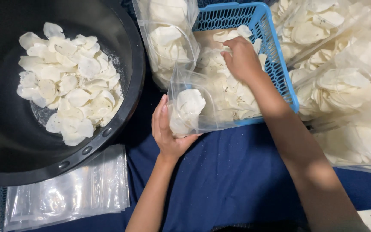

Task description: Manually picking up white chips from a basket and placing them into clear plastic bags for packaging.

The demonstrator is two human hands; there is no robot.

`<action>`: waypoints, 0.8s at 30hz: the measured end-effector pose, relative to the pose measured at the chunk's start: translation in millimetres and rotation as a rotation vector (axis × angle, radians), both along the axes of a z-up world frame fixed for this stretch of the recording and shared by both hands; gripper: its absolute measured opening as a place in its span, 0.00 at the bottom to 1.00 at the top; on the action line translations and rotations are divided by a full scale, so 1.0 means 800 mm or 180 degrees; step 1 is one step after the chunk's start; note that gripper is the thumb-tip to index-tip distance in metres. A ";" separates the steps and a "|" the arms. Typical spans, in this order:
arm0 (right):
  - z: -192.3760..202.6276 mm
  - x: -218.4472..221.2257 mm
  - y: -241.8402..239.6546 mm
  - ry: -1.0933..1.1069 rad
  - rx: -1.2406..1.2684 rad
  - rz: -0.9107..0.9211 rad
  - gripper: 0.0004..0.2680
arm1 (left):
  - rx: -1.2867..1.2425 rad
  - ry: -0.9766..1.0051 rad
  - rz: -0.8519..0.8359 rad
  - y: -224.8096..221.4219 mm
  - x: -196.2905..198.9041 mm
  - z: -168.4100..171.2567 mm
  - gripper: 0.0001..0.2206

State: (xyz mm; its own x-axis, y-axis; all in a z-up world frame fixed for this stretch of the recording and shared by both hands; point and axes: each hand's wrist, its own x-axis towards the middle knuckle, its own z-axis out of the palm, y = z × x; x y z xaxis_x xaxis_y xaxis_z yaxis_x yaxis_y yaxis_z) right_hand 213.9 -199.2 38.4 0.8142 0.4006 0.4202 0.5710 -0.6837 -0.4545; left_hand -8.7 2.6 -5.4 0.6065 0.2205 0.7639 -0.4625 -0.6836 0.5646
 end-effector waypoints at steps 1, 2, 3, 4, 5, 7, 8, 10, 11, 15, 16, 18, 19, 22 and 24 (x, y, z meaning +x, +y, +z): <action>-0.007 0.009 0.005 0.0297 -0.0564 -0.0242 0.11 | 0.0001 -0.0010 0.0021 0.000 0.000 0.000 0.49; -0.014 0.019 0.011 0.0595 -0.1127 -0.0483 0.16 | 0.0001 -0.0020 0.0041 0.000 0.000 0.000 0.49; -0.024 0.023 0.009 0.0591 -0.1120 -0.0482 0.16 | 0.0008 -0.0025 0.0042 0.000 0.002 0.000 0.49; -0.035 0.027 0.007 0.0435 -0.1054 -0.0536 0.12 | 0.0009 -0.0035 0.0035 0.000 0.003 0.001 0.48; -0.048 0.028 0.004 0.0293 -0.0997 -0.0583 0.07 | 0.0001 -0.0029 0.0032 -0.001 0.002 0.000 0.48; -0.016 0.011 0.010 0.0317 -0.0645 -0.0559 0.05 | 0.0009 -0.0001 0.0031 0.000 0.003 -0.003 0.47; 0.000 0.001 0.011 0.0330 -0.0290 -0.0542 0.04 | 0.0019 0.0015 0.0026 0.000 0.002 -0.004 0.47; 0.027 -0.010 0.009 -0.0021 0.0224 -0.0194 0.03 | -0.0001 0.0008 0.0023 0.000 0.002 -0.005 0.46; 0.040 -0.015 0.008 -0.0366 0.0743 0.0167 0.02 | -0.0013 0.0004 0.0023 0.000 0.002 -0.005 0.46; 0.148 -0.094 0.010 0.0264 0.1689 0.0677 0.03 | -0.0019 -0.0024 0.0044 -0.001 0.003 -0.005 0.47; 0.173 -0.115 0.010 0.0402 0.1568 0.0920 0.04 | -0.0036 -0.0015 0.0052 -0.001 0.004 -0.006 0.46; 0.215 -0.149 0.017 0.0537 0.1433 0.1172 0.04 | -0.0066 -0.0009 0.0066 -0.003 0.003 -0.005 0.46; 0.233 -0.161 0.026 0.0561 0.0950 0.1332 0.07 | -0.0055 0.0003 0.0066 -0.002 0.003 -0.003 0.46; 0.266 -0.181 0.041 0.0435 0.0464 0.1454 0.09 | -0.0076 0.0006 0.0082 -0.005 0.000 0.005 0.46; 0.290 -0.185 0.070 0.0279 0.0463 0.1494 0.08 | -0.0106 -0.0016 0.0168 -0.007 0.003 0.007 0.46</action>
State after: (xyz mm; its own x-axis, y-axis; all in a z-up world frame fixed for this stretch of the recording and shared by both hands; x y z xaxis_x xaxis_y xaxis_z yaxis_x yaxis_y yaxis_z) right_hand 65.5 -143.4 270.1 0.5949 0.6746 0.4370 0.7572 -0.2880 -0.5862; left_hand -6.2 -2.6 0.0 0.5895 0.2776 0.7586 -0.4291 -0.6880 0.5852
